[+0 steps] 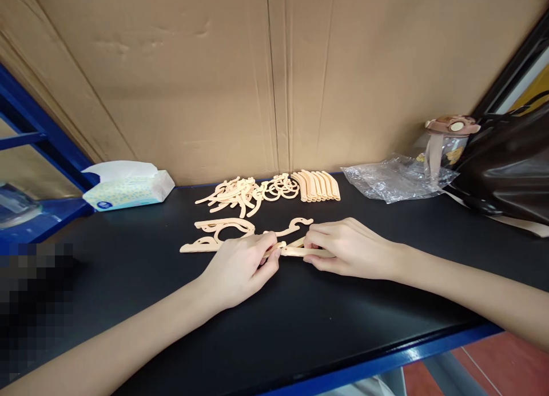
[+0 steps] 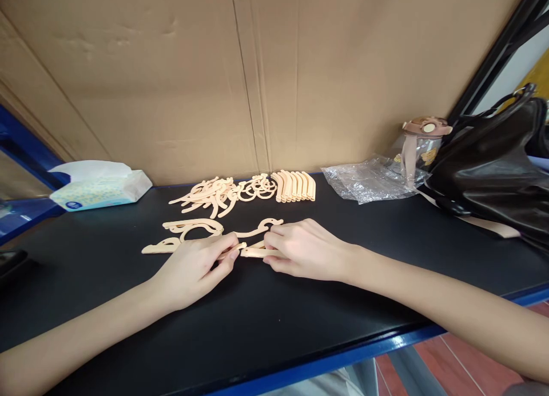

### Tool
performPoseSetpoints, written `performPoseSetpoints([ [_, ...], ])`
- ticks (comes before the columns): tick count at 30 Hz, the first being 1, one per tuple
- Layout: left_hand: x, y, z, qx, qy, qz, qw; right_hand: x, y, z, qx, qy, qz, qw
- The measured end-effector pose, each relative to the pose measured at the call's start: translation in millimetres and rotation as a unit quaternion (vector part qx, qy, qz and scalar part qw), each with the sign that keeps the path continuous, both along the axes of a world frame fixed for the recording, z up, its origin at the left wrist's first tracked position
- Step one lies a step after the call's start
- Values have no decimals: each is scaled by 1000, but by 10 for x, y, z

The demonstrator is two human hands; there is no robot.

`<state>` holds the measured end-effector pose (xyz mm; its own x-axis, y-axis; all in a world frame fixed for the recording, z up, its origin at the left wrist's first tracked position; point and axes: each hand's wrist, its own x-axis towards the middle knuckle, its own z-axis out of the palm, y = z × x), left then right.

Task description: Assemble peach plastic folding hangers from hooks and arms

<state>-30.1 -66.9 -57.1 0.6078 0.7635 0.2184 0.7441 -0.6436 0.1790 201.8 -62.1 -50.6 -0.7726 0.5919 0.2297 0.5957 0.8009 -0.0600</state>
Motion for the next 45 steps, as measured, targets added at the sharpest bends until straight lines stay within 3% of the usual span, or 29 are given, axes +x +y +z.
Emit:
performPoseSetpoints([
  [9,-11,8,1,4,-11,2,1000,-5,-2,-14,12,27,-12,999],
  [16,-25,7,32,3,-29,31,999,-32,23,-30,69,22,-19,997],
  [25,-1,-11,8,21,-13,12,1000,-47,26,-37,38,77,-80,993],
  [33,-18,16,0,2,17,-25,1000,-51,10,-49,36,91,-59,993],
  [45,-46,52,-45,9,55,-28,998,-64,-15,-56,35,99,-43,994],
])
